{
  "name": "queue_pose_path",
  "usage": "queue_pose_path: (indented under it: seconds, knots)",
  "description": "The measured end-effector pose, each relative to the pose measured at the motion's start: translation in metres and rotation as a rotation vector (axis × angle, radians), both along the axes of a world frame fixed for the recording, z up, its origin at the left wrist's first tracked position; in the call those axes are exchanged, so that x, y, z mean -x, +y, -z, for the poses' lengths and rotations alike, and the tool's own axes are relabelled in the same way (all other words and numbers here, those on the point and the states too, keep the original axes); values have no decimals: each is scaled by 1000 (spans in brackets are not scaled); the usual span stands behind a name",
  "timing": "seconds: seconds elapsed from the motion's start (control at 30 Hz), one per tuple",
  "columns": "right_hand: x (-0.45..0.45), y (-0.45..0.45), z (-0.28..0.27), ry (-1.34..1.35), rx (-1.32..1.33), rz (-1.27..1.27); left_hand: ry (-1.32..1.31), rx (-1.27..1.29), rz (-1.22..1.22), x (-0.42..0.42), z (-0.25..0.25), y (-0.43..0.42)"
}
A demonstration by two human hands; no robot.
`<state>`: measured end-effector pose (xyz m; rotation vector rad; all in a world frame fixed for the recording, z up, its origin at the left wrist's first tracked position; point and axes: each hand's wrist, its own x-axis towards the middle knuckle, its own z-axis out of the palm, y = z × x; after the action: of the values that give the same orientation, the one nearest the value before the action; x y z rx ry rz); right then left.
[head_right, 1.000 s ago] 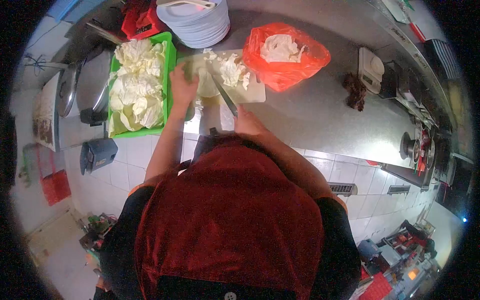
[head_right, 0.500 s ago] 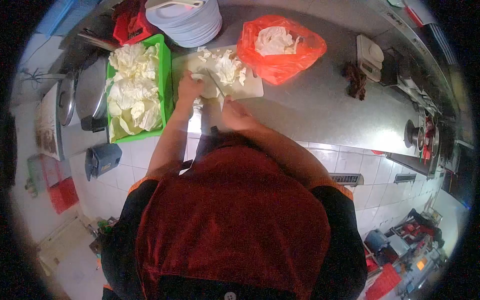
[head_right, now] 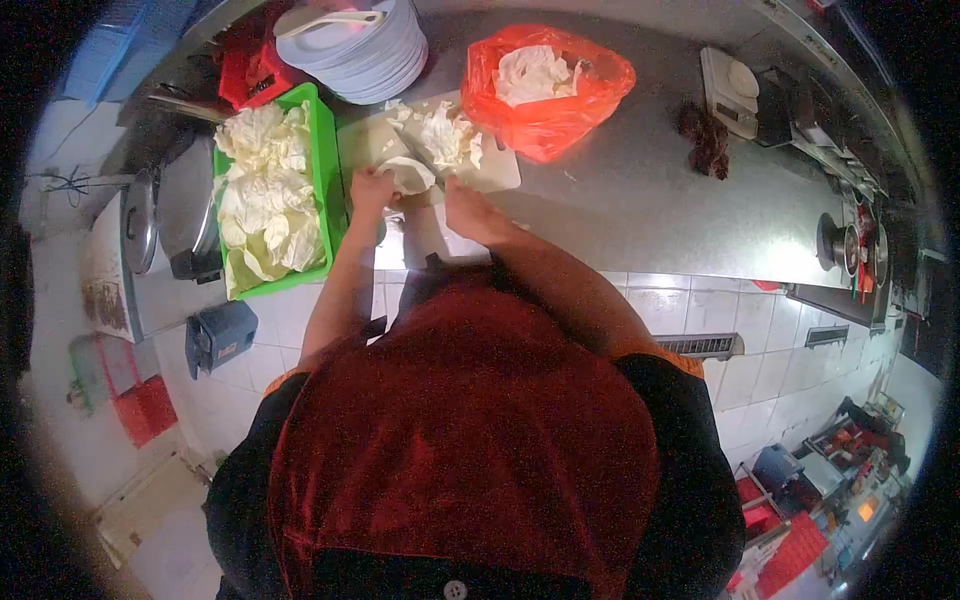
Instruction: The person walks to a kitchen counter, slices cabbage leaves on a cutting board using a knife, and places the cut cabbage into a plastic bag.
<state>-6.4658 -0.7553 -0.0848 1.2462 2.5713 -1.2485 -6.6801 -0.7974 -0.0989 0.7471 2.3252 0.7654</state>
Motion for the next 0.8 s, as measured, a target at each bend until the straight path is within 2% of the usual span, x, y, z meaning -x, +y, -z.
queue_pose_path:
  seconds: [0.07,0.17,0.23,0.43,0.53,0.6,0.67,0.8]
  knots:
    - [-4,7,-17,-14,-25,-37,143,-175,-197,12,36,-10]
    - [-13,1,-50,17,-118,-15,194,-232,-188,-9,-13,-21]
    - [-16,-6,-69,51,-160,1,231,-240,-190,-10,-8,-23]
    - [-7,-29,-49,-44,-27,-141,218,-271,-181,-6,5,-21]
    - [-6,-39,-33,-18,-80,-170,180,-253,-163,-14,-19,-22]
    - [-2,-39,-51,-68,-28,-172,179,-242,-145,-14,-17,-24]
    - [3,-40,-61,-118,22,-167,316,-265,-105,-9,-8,-20]
    - [9,-38,-63,-144,-12,-184,282,-220,-105,-5,-7,-17]
